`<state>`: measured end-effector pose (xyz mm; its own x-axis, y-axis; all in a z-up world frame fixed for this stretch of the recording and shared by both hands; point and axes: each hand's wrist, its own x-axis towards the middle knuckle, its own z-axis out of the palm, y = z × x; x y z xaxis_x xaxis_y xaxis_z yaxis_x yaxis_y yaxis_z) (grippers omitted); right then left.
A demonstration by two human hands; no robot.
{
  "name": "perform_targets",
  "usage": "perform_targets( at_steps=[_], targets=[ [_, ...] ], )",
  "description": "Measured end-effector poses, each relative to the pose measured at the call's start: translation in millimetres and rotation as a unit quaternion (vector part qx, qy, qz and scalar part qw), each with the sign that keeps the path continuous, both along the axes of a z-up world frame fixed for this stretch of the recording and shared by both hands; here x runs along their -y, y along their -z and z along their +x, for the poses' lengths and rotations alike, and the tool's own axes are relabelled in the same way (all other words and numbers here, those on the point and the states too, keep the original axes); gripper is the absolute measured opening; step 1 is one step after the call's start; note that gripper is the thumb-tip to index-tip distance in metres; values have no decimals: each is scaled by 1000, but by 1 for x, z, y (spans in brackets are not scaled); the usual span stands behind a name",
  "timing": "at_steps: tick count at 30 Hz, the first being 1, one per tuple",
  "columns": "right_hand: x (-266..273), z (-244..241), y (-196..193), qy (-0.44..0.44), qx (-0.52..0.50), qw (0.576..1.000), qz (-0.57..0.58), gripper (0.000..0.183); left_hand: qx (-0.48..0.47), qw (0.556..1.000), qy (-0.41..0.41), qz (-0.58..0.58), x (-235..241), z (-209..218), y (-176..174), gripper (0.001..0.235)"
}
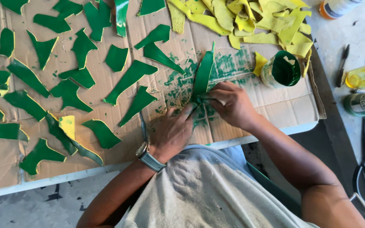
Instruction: The person paints yellow foam cutouts green using a brush and a paint can. They repeatedly dip the brush, apply paint to each piece, and place the finished cutouts on a cardboard surface.
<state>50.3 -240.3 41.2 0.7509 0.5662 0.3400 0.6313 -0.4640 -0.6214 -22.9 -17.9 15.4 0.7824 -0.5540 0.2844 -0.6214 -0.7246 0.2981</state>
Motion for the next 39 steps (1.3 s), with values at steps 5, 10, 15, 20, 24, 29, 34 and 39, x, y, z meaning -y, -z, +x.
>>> perform_targets(
  at_steps=[5, 10, 15, 20, 24, 29, 34, 39],
  targets=[
    [-14, 17, 34, -37, 71, 994, -79, 18, -93, 995, -6, 28, -3, 1, -2, 15],
    [-16, 107, 49, 4, 197, 966, -167, 17, -114, 993, -10, 7, -1, 0, 12, 14],
    [2, 120, 6, 132, 104, 982, -80, 9, 1, 999, -13, -40, -8, -1, 12, 38],
    [6, 10, 21, 8, 49, 998, -45, 11, -89, 996, -32, 3, -7, -5, 11, 45],
    [4, -7, 46, -19, 63, 995, -72, 22, -127, 992, -10, 17, -8, -3, 9, 31],
    [-1, 93, 51, 63, 141, 959, -239, 3, -94, 995, -20, 15, -6, -1, 9, 32],
    [20, 152, 27, 136, 173, 973, -68, 8, -107, 993, -50, 0, -8, -1, -2, 49],
    [47, 94, 14, 127, 91, 987, -35, 14, -109, 985, -104, -89, 13, 19, -6, 65]
  ],
)
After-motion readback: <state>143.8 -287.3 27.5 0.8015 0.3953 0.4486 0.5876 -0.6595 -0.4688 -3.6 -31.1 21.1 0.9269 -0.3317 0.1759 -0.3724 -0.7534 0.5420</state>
